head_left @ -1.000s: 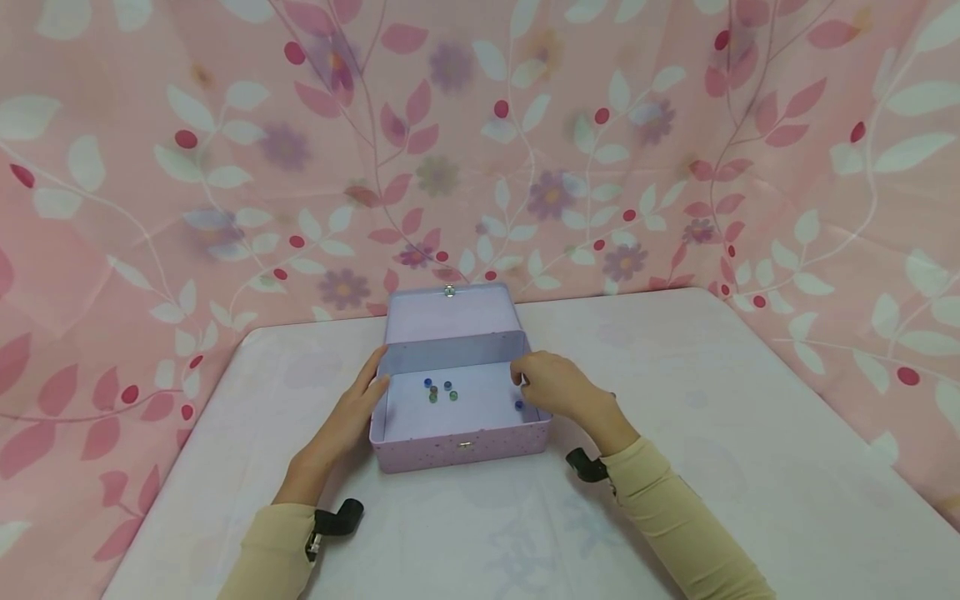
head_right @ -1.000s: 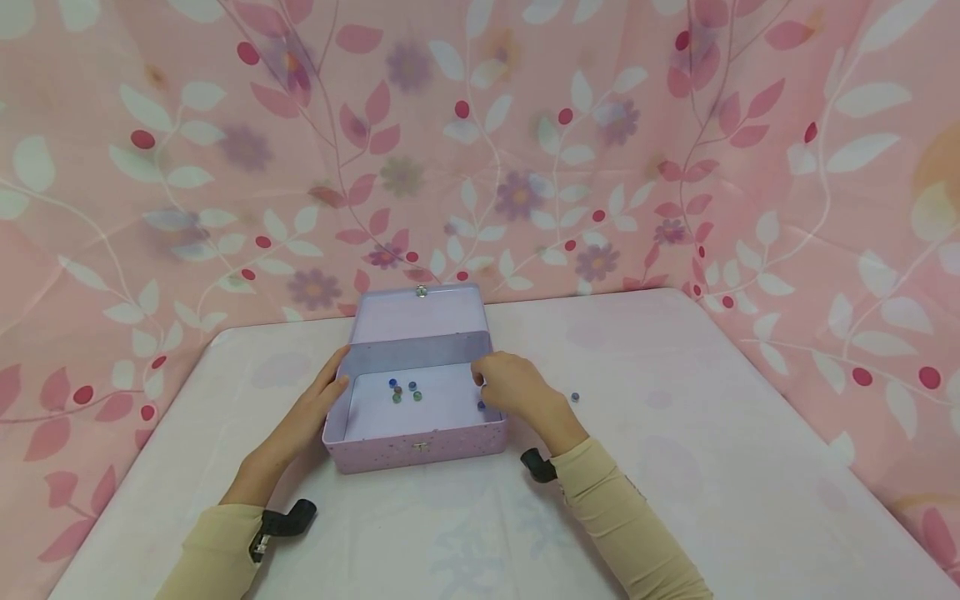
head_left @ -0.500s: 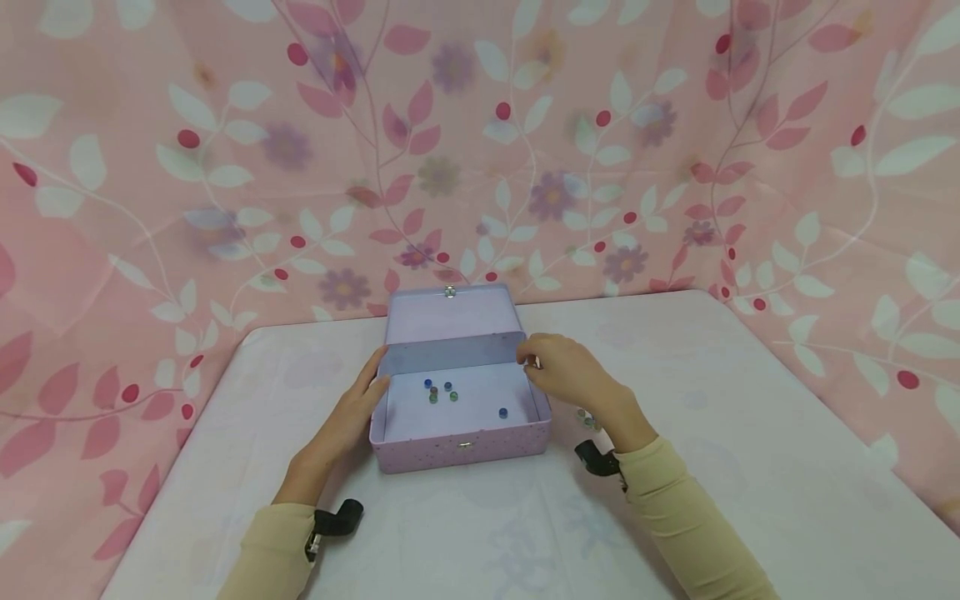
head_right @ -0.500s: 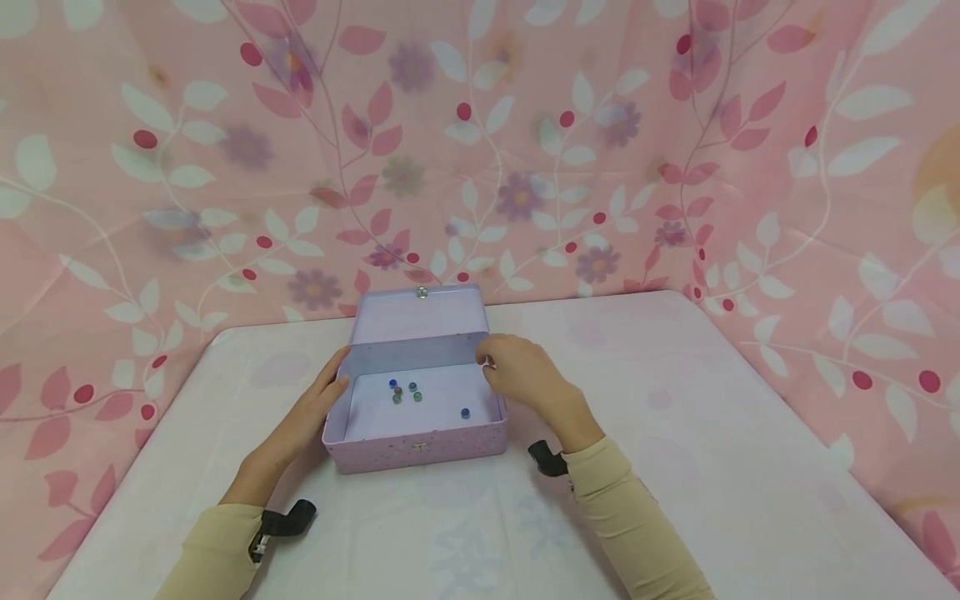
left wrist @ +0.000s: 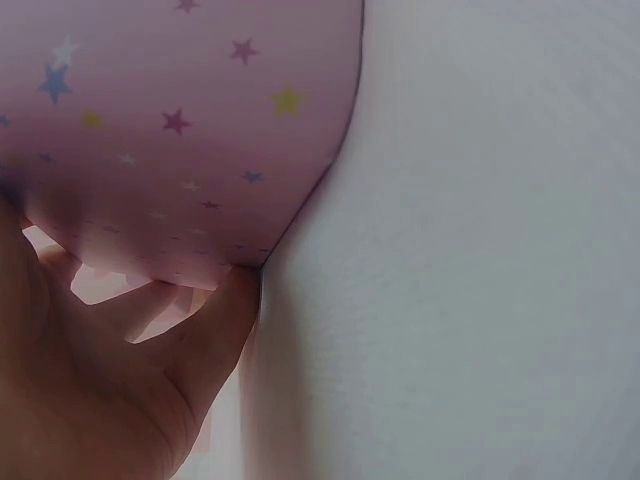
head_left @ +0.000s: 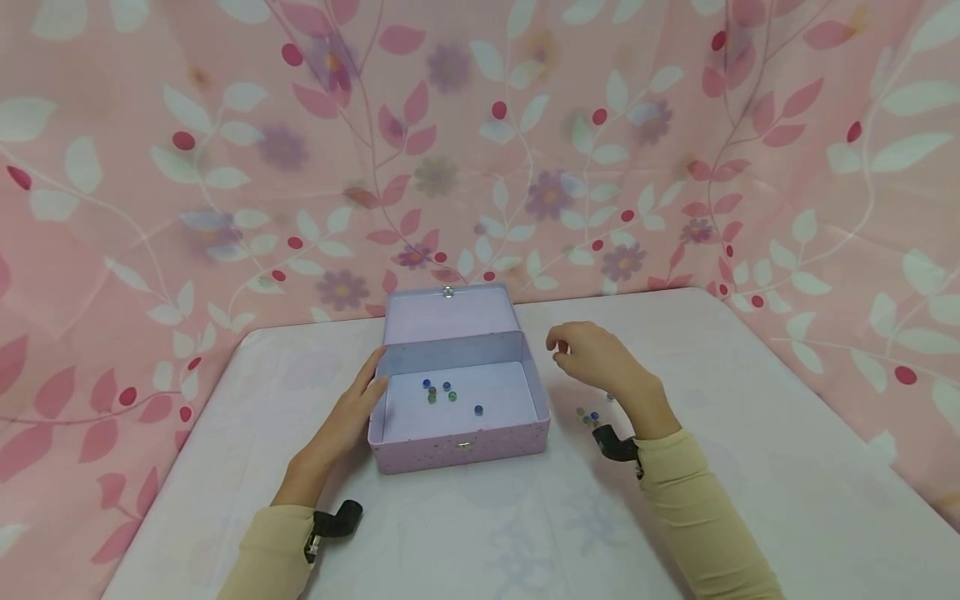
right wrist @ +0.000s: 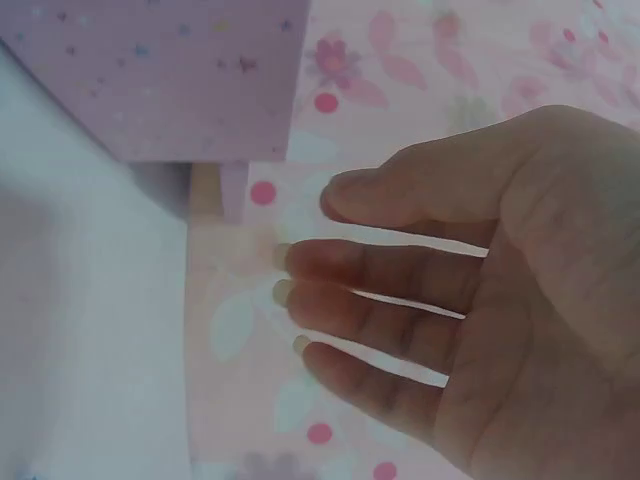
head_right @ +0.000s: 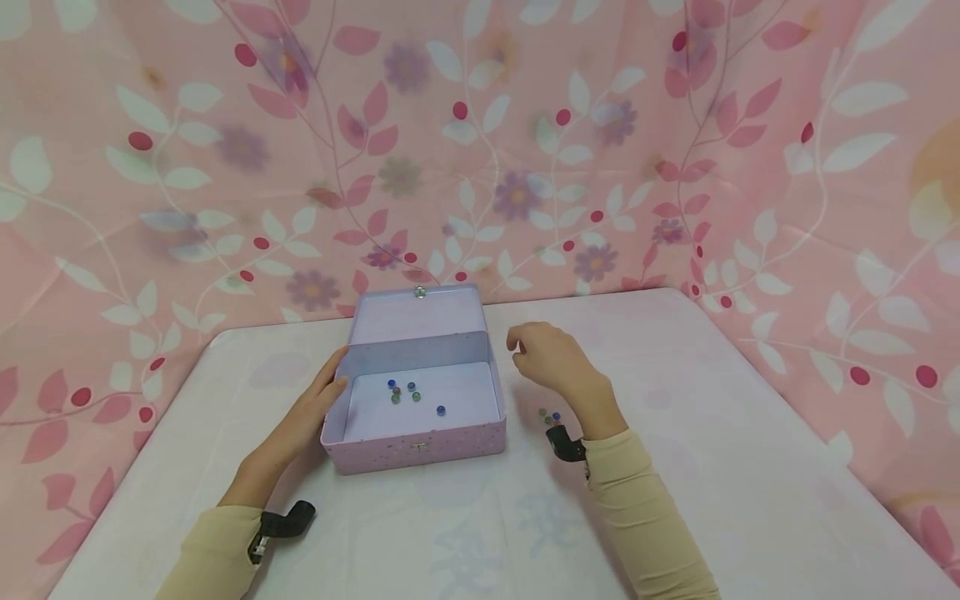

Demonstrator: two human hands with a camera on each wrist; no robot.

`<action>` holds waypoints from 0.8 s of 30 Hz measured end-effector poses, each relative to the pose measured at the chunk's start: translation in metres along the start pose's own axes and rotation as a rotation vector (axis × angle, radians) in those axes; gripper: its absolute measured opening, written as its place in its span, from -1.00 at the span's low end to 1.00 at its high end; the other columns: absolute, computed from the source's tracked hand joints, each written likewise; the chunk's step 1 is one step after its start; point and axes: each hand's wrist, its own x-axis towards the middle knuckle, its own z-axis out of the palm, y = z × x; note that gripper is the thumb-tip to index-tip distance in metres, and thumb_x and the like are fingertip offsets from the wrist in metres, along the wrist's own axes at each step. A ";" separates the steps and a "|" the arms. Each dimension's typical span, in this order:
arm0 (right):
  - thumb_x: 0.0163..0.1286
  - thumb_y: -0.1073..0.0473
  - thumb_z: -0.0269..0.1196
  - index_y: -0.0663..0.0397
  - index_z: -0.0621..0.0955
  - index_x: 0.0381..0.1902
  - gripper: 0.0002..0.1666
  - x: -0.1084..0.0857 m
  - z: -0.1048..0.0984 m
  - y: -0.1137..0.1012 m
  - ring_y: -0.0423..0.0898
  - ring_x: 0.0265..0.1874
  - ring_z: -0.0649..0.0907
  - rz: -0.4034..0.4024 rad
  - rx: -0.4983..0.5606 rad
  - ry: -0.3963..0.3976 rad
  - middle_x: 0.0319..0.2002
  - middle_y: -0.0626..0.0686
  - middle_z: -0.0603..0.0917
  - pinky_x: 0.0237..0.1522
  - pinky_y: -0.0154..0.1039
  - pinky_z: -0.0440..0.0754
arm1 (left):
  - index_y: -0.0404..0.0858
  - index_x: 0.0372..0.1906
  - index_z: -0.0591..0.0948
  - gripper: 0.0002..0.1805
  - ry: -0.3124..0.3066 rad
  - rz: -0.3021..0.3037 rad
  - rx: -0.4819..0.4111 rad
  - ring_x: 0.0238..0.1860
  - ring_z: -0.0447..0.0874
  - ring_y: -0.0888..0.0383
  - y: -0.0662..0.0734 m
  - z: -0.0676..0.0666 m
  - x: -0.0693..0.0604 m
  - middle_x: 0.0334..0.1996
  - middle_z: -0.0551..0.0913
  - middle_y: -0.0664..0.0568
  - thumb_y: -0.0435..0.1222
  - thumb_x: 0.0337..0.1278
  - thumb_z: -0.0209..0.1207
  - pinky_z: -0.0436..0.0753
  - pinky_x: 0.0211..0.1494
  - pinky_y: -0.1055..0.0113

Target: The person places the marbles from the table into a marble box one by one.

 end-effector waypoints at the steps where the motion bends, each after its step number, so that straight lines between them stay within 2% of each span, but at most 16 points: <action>1: 0.33 0.26 0.20 0.08 0.69 -0.10 -0.78 0.000 0.000 0.004 -0.02 -0.29 0.60 0.010 -0.003 -0.009 -0.26 0.05 0.69 -0.22 -0.09 0.60 | 0.35 0.57 -0.18 -0.33 -0.001 0.000 0.001 0.64 -0.26 -0.11 0.000 0.000 0.000 0.63 -0.21 0.19 0.21 0.50 -0.30 -0.14 0.54 -0.37; 6: 0.27 0.31 0.14 0.17 0.68 -0.07 -0.70 -0.003 -0.001 0.025 0.00 -0.28 0.61 0.058 -0.004 -0.102 -0.22 0.13 0.69 -0.19 -0.05 0.61 | 0.35 0.57 -0.19 -0.33 -0.004 0.003 0.006 0.64 -0.27 -0.11 0.001 0.000 -0.001 0.63 -0.21 0.18 0.22 0.49 -0.31 -0.14 0.54 -0.37; 10: 0.16 0.36 0.11 0.20 0.68 -0.10 -0.65 -0.005 -0.001 0.038 0.00 -0.28 0.60 0.106 -0.002 -0.209 -0.20 0.14 0.69 -0.22 -0.10 0.60 | 0.28 0.59 -0.19 -0.33 -0.025 -0.013 -0.007 0.64 -0.27 -0.13 0.018 -0.004 -0.009 0.64 -0.22 0.11 0.16 0.53 -0.30 -0.14 0.54 -0.37; 13: 0.13 0.38 0.11 0.21 0.68 -0.13 -0.65 -0.006 -0.001 0.043 0.01 -0.26 0.58 0.137 0.004 -0.254 -0.17 0.15 0.69 -0.22 -0.12 0.59 | 0.20 0.60 -0.19 -0.34 -0.040 -0.026 -0.014 0.63 -0.27 -0.16 0.036 -0.006 -0.018 0.64 -0.22 0.04 0.10 0.56 -0.30 -0.13 0.54 -0.36; 15: 0.13 0.38 0.13 0.22 0.68 -0.14 -0.67 -0.008 -0.002 0.044 0.02 -0.26 0.58 0.153 0.004 -0.277 -0.15 0.16 0.69 -0.22 -0.10 0.60 | 0.18 0.61 -0.19 -0.34 -0.042 -0.025 -0.010 0.63 -0.27 -0.17 0.042 -0.007 -0.021 0.64 -0.21 0.01 0.08 0.56 -0.31 -0.12 0.54 -0.36; 18: 0.18 0.36 0.18 0.23 0.68 -0.13 -0.71 -0.010 -0.003 0.047 0.01 -0.28 0.58 0.202 0.015 -0.320 -0.17 0.15 0.68 -0.24 -0.12 0.60 | 0.17 0.61 -0.19 -0.34 -0.039 -0.024 -0.008 0.63 -0.26 -0.19 0.039 -0.007 -0.019 0.64 -0.21 0.00 0.08 0.56 -0.30 -0.11 0.54 -0.36; 24: 0.17 0.39 0.18 0.19 0.66 -0.32 -0.85 -0.013 0.001 0.054 -0.04 -0.45 0.56 0.286 0.033 -0.383 -0.42 0.08 0.62 -0.42 -0.25 0.51 | 0.28 0.59 -0.19 -0.33 -0.024 -0.020 -0.013 0.64 -0.27 -0.15 0.011 -0.003 -0.005 0.64 -0.22 0.11 0.15 0.53 -0.29 -0.10 0.53 -0.38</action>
